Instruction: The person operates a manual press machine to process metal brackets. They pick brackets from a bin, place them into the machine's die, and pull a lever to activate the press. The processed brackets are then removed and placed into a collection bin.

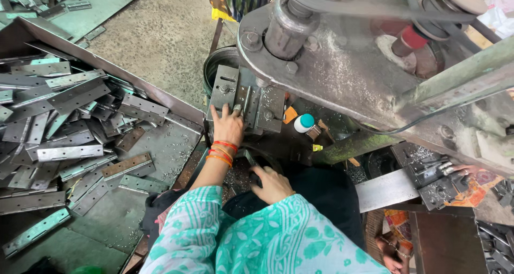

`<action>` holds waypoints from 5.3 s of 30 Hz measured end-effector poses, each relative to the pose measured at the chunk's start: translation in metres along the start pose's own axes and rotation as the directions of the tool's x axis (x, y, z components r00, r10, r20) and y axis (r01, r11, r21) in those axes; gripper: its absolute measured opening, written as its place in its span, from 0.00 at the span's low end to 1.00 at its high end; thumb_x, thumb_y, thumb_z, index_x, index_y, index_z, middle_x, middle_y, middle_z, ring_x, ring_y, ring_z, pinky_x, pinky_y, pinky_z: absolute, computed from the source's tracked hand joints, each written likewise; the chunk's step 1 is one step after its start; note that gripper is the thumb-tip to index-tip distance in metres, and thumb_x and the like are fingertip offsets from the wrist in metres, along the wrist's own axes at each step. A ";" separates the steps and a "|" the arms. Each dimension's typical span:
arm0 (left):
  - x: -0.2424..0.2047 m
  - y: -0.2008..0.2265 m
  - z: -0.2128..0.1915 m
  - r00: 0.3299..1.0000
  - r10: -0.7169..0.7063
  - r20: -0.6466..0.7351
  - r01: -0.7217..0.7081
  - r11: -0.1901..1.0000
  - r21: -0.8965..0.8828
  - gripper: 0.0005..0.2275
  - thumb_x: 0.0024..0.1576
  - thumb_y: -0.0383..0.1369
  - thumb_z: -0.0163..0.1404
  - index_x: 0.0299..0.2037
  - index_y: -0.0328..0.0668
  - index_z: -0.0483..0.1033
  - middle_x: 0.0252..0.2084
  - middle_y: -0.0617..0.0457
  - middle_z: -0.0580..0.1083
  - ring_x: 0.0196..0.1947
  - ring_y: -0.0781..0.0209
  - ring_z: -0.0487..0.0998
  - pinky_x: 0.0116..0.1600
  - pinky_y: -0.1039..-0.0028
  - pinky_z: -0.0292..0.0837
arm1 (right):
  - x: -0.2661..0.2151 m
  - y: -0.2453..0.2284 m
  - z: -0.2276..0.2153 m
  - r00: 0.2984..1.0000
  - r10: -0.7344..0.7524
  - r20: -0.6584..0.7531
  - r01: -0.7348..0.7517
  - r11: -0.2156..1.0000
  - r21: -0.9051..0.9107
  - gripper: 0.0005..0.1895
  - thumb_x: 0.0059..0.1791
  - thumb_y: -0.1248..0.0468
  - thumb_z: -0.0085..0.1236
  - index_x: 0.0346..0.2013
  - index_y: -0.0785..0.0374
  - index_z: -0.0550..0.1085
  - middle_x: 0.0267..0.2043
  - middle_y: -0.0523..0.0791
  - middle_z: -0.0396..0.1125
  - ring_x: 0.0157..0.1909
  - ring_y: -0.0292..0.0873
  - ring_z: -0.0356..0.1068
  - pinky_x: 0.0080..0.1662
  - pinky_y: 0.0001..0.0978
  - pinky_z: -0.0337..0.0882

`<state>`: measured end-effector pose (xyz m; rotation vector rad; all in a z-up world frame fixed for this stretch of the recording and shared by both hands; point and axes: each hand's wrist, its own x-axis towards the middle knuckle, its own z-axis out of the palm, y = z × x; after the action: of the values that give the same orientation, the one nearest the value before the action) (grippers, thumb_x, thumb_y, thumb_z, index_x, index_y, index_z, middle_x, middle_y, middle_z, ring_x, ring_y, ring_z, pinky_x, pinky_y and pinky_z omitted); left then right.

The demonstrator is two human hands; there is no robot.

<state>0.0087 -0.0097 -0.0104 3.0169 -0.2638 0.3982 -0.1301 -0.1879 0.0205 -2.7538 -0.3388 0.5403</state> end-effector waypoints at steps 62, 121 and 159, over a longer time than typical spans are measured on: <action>-0.044 -0.108 -0.031 0.986 -0.149 -0.074 0.109 0.913 -0.392 0.20 0.54 0.39 0.57 0.57 0.50 0.78 0.61 0.53 0.73 0.61 0.44 0.69 0.60 0.49 0.67 | 0.003 0.032 0.053 0.967 -0.191 -0.168 0.208 0.974 0.087 0.30 0.42 0.57 0.66 0.58 0.53 0.71 0.56 0.53 0.68 0.55 0.60 0.70 0.52 0.49 0.72; -0.031 0.011 -0.056 0.929 0.133 0.346 -0.150 0.988 0.024 0.34 0.49 0.48 0.57 0.68 0.53 0.63 0.71 0.49 0.57 0.73 0.46 0.49 0.69 0.30 0.23 | 0.004 -0.009 -0.016 0.998 -0.044 -0.052 0.049 0.992 0.117 0.22 0.45 0.52 0.60 0.53 0.51 0.75 0.49 0.50 0.71 0.54 0.56 0.70 0.53 0.49 0.71; -0.006 0.006 0.006 0.998 -0.023 0.065 0.023 1.000 -0.005 0.16 0.62 0.37 0.41 0.55 0.48 0.79 0.65 0.58 0.70 0.72 0.44 0.56 0.70 0.28 0.35 | 0.006 0.005 0.011 1.000 0.025 0.002 -0.025 0.999 -0.028 0.29 0.44 0.54 0.63 0.60 0.50 0.70 0.54 0.52 0.68 0.53 0.61 0.71 0.53 0.52 0.73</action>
<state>0.0034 -0.0149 -0.0179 3.0276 -0.2346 0.2975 -0.1282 -0.1877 0.0075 -2.7877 -0.3151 0.5496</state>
